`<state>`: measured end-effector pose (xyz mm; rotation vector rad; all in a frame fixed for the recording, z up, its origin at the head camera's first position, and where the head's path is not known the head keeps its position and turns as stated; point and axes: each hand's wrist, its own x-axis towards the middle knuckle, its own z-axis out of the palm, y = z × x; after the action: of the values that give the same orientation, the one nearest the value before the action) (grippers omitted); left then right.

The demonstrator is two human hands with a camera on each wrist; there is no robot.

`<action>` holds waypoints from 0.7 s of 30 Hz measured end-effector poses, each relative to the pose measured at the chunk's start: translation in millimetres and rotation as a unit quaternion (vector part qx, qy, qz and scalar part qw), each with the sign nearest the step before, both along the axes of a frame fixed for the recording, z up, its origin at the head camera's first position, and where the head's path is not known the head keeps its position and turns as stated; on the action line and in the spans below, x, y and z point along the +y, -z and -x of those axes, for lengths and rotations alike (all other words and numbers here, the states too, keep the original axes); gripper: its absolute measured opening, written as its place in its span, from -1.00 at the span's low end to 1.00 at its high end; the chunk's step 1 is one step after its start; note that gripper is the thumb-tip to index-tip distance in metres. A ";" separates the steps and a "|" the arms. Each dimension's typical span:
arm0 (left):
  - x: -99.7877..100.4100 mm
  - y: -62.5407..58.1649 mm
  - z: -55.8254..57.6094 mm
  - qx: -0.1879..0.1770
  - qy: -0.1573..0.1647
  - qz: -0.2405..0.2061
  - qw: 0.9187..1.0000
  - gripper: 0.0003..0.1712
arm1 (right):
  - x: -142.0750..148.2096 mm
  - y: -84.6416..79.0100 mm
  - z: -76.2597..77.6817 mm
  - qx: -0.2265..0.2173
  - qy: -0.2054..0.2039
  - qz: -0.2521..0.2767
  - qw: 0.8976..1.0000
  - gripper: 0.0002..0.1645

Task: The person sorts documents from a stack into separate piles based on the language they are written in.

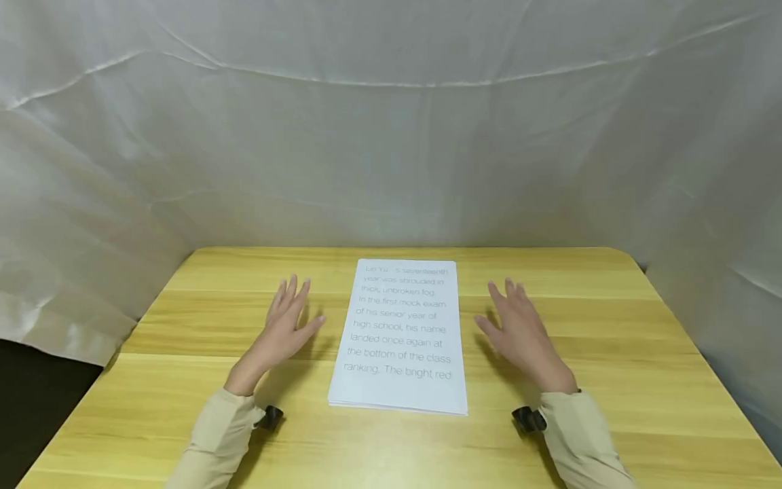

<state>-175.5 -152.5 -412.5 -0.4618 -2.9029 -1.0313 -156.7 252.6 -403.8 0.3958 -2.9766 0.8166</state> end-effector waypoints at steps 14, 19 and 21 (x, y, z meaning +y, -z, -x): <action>26.3 2.3 15.2 -0.204 -0.043 -0.246 0.947 -0.28 | -30.7 10.9 21.5 -0.070 0.023 0.158 0.985 -0.32; 29.4 6.2 25.3 -0.227 -0.081 -0.257 0.936 -0.34 | -30.6 15.9 39.4 -0.114 0.044 0.188 0.975 -0.36; 29.8 7.7 28.8 -0.234 -0.093 -0.259 0.932 -0.35 | -31.4 17.1 44.9 -0.147 0.054 0.195 0.968 -0.35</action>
<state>-204.4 -122.7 -420.2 0.1012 -2.7587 -2.0123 -201.6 221.2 -420.9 0.1005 -2.9436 1.5249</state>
